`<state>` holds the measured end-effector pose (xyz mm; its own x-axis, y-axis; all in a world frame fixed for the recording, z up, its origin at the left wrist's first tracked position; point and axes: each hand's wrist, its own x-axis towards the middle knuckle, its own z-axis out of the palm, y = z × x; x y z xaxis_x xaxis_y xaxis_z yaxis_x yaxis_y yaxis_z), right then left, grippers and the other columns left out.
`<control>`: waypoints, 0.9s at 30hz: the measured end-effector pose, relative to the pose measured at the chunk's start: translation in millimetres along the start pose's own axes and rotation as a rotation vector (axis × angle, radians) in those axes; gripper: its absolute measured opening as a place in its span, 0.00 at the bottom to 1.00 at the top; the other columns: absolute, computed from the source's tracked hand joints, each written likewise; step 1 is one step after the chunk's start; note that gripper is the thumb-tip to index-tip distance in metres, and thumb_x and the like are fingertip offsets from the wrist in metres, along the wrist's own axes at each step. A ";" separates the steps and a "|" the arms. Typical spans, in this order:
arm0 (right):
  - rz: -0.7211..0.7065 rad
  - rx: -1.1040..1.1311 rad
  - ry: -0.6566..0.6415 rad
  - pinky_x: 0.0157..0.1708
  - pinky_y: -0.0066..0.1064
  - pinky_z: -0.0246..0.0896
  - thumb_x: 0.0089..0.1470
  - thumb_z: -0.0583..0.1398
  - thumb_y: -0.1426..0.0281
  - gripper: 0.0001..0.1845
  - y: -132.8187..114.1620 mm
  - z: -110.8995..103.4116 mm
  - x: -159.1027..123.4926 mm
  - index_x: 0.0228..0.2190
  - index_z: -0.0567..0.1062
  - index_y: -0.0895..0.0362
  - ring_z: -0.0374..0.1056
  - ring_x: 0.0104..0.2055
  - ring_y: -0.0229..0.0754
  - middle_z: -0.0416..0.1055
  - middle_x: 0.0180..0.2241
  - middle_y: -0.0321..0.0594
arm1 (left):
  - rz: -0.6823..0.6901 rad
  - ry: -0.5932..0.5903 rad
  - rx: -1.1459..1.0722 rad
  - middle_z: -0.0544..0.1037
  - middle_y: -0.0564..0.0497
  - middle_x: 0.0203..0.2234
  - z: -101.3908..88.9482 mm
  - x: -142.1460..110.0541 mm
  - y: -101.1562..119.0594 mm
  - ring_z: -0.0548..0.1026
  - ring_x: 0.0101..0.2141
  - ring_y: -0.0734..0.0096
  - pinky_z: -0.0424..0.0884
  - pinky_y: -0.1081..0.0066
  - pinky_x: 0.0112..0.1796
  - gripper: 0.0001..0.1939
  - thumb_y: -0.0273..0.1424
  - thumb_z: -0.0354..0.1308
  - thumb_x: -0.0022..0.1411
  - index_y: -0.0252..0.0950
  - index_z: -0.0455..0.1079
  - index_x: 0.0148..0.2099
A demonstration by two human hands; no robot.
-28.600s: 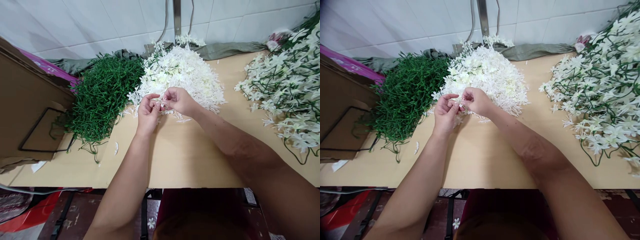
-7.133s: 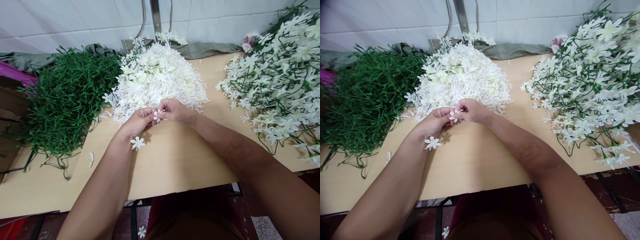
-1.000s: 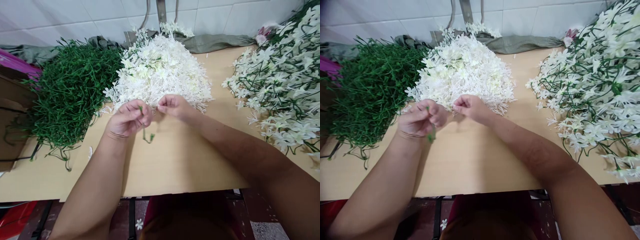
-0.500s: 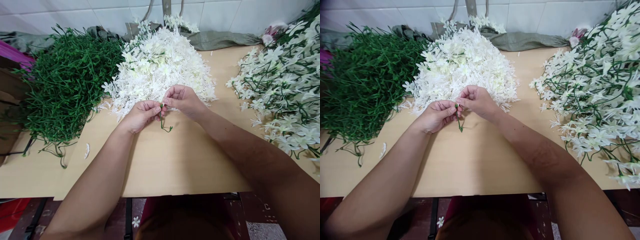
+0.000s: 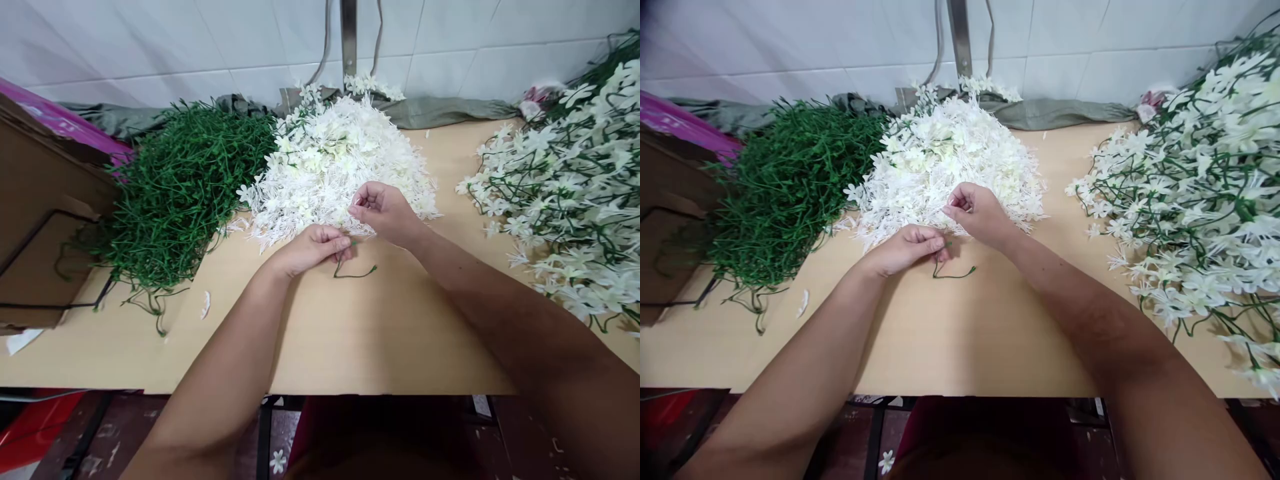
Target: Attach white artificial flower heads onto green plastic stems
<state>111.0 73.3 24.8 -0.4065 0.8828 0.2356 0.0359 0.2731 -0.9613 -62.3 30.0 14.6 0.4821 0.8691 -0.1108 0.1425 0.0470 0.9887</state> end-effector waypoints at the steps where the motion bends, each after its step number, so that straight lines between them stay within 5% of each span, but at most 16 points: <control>1: -0.008 -0.038 0.006 0.29 0.28 0.55 0.49 0.62 0.76 0.09 -2.7 2.5 1.6 0.25 0.66 0.58 0.58 0.26 0.31 0.62 0.24 0.31 | -0.002 -0.012 0.025 0.76 0.50 0.20 1.3 0.5 -0.5 0.68 0.21 0.78 0.66 0.74 0.26 0.18 0.44 0.69 0.48 0.33 0.76 0.24; 5: -0.085 -0.348 -0.047 0.32 0.29 0.55 0.49 0.61 0.79 0.09 -16.7 23.6 15.9 0.23 0.66 0.58 0.60 0.30 0.34 0.65 0.25 0.34 | 0.014 -0.037 0.034 0.79 0.50 0.24 6.0 1.8 -4.2 0.74 0.27 0.73 0.70 0.71 0.33 0.10 0.32 0.73 0.44 0.33 0.76 0.26; 10: 0.007 -0.784 -0.180 0.29 0.31 0.49 0.50 0.60 0.80 0.11 -27.8 60.2 41.5 0.22 0.64 0.58 0.58 0.28 0.35 0.67 0.26 0.38 | -0.009 0.038 -0.109 0.80 0.51 0.26 3.4 1.0 -8.9 0.76 0.31 0.70 0.72 0.68 0.38 0.12 0.29 0.74 0.41 0.33 0.76 0.29; 14: -0.014 -0.968 -0.133 0.28 0.32 0.46 0.48 0.59 0.84 0.14 -20.7 68.2 53.7 0.21 0.62 0.57 0.53 0.25 0.34 0.63 0.23 0.37 | -0.026 0.025 -0.095 0.81 0.49 0.28 1.7 0.0 -9.2 0.77 0.33 0.68 0.72 0.66 0.38 0.10 0.28 0.72 0.43 0.33 0.76 0.31; 19: -0.038 -0.870 -0.085 0.29 0.31 0.47 0.47 0.60 0.83 0.14 -14.7 50.4 54.4 0.22 0.62 0.57 0.54 0.26 0.34 0.63 0.23 0.36 | -0.042 0.064 -0.056 0.77 0.52 0.22 1.6 -0.9 -4.1 0.72 0.25 0.76 0.68 0.74 0.28 0.07 0.28 0.70 0.45 0.33 0.75 0.26; 27: -0.034 -0.469 0.092 0.29 0.29 0.51 0.49 0.60 0.80 0.11 -25.4 13.2 29.3 0.23 0.63 0.57 0.55 0.26 0.32 0.60 0.22 0.32 | 0.054 0.216 -0.349 0.76 0.53 0.23 -3.4 1.7 -3.2 0.70 0.21 0.81 0.68 0.79 0.22 0.23 0.44 0.74 0.42 0.32 0.73 0.34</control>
<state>86.1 87.2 54.2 -0.3330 0.8948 0.2976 0.4408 0.4267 -0.7897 -64.8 33.1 11.6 0.2832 0.9564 -0.0712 -0.1979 0.1310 0.9714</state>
